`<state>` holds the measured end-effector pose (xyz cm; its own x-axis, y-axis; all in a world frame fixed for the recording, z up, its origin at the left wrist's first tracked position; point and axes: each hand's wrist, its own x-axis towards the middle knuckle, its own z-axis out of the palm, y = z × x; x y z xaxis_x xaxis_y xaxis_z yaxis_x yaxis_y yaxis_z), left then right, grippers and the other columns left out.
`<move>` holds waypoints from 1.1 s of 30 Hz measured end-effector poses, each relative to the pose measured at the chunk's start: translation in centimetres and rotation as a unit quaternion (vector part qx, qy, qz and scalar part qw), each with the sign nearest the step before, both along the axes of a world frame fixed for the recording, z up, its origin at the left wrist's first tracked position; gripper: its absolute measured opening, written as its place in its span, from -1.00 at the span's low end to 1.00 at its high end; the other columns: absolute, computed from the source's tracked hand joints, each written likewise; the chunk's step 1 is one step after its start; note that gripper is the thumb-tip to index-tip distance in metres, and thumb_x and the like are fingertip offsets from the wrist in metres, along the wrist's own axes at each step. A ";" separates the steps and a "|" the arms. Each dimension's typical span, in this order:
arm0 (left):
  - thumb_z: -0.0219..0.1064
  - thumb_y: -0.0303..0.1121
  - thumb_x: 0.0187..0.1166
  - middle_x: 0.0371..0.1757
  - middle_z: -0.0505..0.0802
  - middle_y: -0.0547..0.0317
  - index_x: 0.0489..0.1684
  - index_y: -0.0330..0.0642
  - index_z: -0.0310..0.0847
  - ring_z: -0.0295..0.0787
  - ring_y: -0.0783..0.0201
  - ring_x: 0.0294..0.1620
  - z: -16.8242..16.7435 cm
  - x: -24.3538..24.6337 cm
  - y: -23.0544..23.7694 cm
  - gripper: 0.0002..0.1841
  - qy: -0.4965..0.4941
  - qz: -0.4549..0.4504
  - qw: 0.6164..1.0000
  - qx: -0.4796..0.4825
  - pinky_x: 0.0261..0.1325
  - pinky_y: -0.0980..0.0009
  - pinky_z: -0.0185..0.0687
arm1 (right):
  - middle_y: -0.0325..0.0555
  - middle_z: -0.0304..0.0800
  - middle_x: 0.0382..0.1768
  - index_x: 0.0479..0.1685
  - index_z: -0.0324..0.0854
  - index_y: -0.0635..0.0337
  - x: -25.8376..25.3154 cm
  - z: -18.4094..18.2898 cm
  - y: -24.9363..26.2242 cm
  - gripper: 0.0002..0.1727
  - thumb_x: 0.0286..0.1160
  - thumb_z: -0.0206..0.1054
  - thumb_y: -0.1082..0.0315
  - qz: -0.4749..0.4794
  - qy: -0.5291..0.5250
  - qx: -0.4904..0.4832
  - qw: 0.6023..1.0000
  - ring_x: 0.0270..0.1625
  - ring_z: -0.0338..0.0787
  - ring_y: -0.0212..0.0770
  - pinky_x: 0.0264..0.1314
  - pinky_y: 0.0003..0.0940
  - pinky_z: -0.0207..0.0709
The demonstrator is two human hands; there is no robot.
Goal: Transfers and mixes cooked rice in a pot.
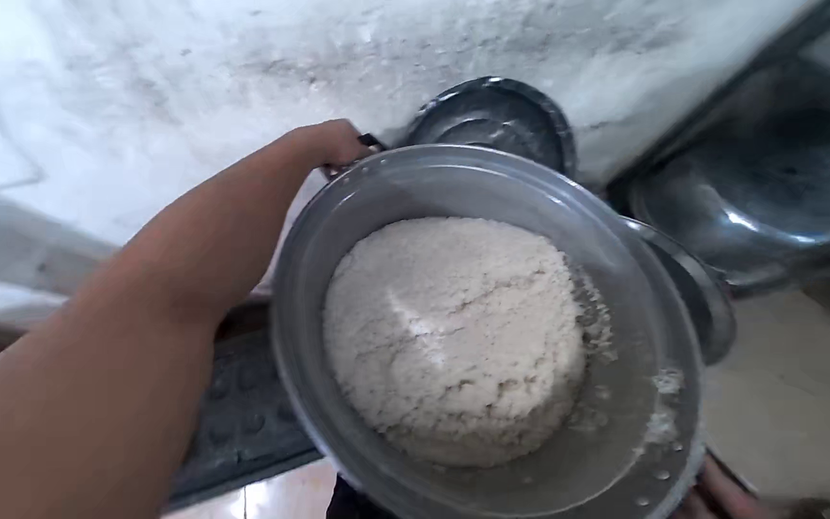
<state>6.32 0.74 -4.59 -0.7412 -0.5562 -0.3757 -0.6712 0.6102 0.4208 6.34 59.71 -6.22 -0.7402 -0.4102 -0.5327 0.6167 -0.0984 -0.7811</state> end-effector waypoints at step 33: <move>0.10 -0.05 0.84 -0.69 0.37 0.43 -0.18 0.03 0.40 0.30 0.47 -0.77 -2.4 25.5 38.1 -0.76 0.518 0.607 0.556 0.232 -0.67 0.51 0.44 | 0.22 0.68 0.32 0.52 0.50 0.22 -24.8 -1.2 -16.0 -0.13 0.71 -0.10 -0.41 0.236 0.367 0.257 0.862 0.28 0.71 0.11 0.31 0.20 0.55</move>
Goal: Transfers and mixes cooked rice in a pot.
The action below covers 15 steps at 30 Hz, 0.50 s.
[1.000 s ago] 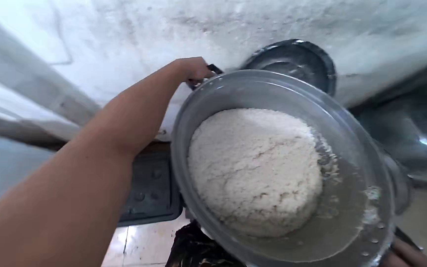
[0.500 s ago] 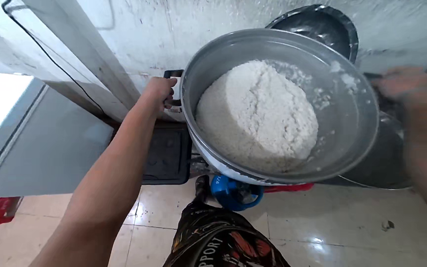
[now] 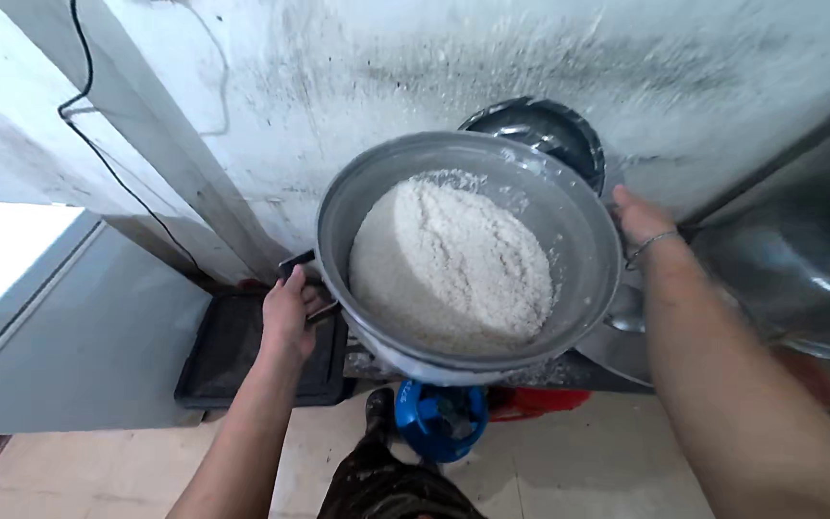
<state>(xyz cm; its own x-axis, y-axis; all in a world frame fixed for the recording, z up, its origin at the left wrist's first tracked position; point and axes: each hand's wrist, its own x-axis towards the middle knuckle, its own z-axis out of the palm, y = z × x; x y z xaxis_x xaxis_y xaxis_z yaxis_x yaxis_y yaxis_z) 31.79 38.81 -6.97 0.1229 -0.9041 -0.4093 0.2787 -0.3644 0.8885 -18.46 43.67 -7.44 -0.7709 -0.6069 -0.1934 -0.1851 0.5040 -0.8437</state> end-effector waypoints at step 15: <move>-0.51 0.14 0.87 -0.85 0.43 0.46 -0.32 -0.02 0.47 0.34 0.54 -0.92 -0.8 1.2 -4.1 -0.34 0.265 -0.037 0.963 -0.019 -0.83 0.62 0.35 | 0.54 0.70 0.17 0.13 0.66 0.56 -5.1 1.6 -12.4 -0.43 0.79 0.22 0.04 0.101 0.141 0.193 0.966 0.30 0.67 0.42 0.41 0.43 0.38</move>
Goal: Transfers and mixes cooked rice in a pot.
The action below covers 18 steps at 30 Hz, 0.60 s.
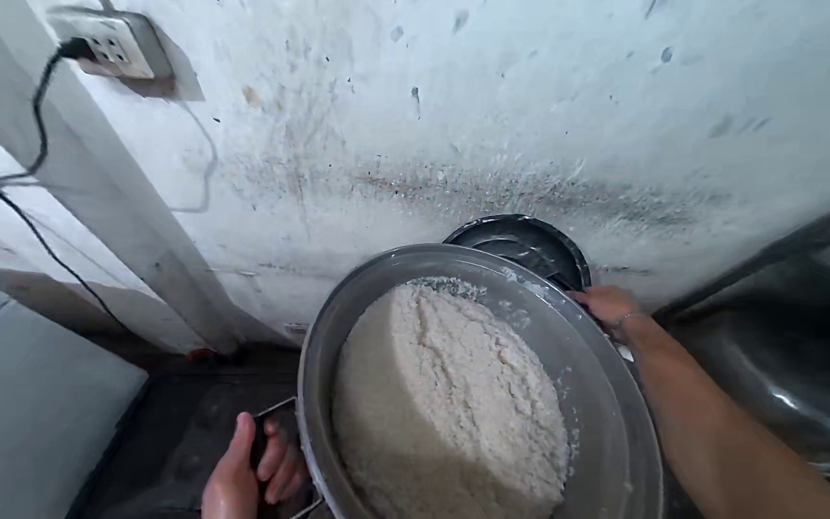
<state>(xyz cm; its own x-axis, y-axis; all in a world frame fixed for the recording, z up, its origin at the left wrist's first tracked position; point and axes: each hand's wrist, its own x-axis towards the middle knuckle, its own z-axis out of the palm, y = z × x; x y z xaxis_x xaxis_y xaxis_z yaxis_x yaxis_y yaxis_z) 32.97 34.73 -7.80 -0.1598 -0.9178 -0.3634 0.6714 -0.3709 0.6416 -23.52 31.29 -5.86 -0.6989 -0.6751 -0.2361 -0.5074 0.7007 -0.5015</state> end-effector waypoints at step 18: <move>-0.19 0.09 0.89 -0.80 0.27 0.53 -0.40 0.04 0.43 0.09 0.66 -0.90 1.5 -0.2 -15.1 -0.51 -0.188 -0.230 0.955 -0.006 -0.83 0.76 0.09 | -0.22 0.49 -0.47 0.01 0.66 0.19 6.7 1.3 14.8 -0.52 0.77 0.17 -0.10 -0.224 -0.061 -0.048 0.972 -0.57 0.37 -0.40 -0.50 -0.37 0.36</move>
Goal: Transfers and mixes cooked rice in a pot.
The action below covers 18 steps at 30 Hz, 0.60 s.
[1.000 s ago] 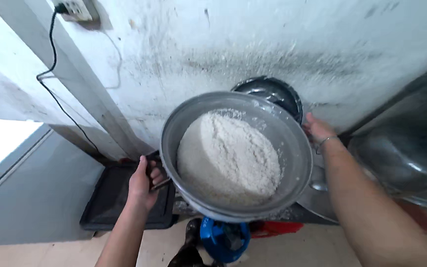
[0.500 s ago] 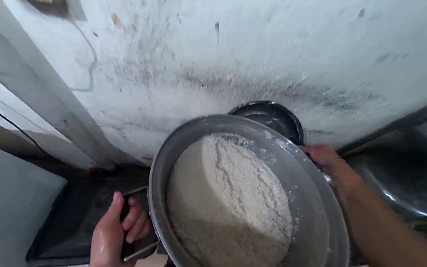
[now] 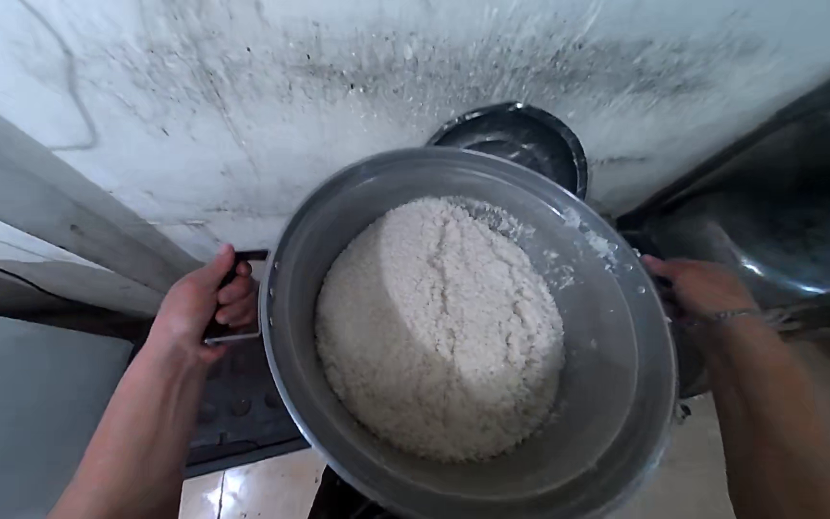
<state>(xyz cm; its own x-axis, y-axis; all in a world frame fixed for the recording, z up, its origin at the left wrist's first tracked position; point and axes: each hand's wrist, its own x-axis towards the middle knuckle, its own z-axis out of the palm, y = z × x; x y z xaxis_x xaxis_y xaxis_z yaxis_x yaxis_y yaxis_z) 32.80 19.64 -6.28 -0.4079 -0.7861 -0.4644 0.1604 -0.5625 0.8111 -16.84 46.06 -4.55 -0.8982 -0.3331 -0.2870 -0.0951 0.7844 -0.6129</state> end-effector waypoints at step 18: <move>0.25 0.13 0.68 0.13 0.80 -0.07 0.47 -0.18 0.50 0.77 0.08 -0.06 0.3 -1.4 2.3 -0.39 -0.461 0.002 0.873 -0.157 -0.03 0.02 0.69 | 0.11 0.63 0.35 0.52 0.47 0.24 6.5 -1.6 3.5 -0.33 0.73 0.11 -0.15 -0.044 0.024 -0.162 0.986 0.35 0.66 -0.08 0.39 0.05 0.51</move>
<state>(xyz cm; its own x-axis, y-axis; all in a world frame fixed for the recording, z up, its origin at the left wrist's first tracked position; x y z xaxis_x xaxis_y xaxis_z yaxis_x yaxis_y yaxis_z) 31.39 21.99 -5.99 0.0298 -0.9342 -0.3555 -0.6408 -0.2908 0.7105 -10.33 49.56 -6.18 -0.9372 -0.3214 -0.1357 -0.0704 0.5551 -0.8288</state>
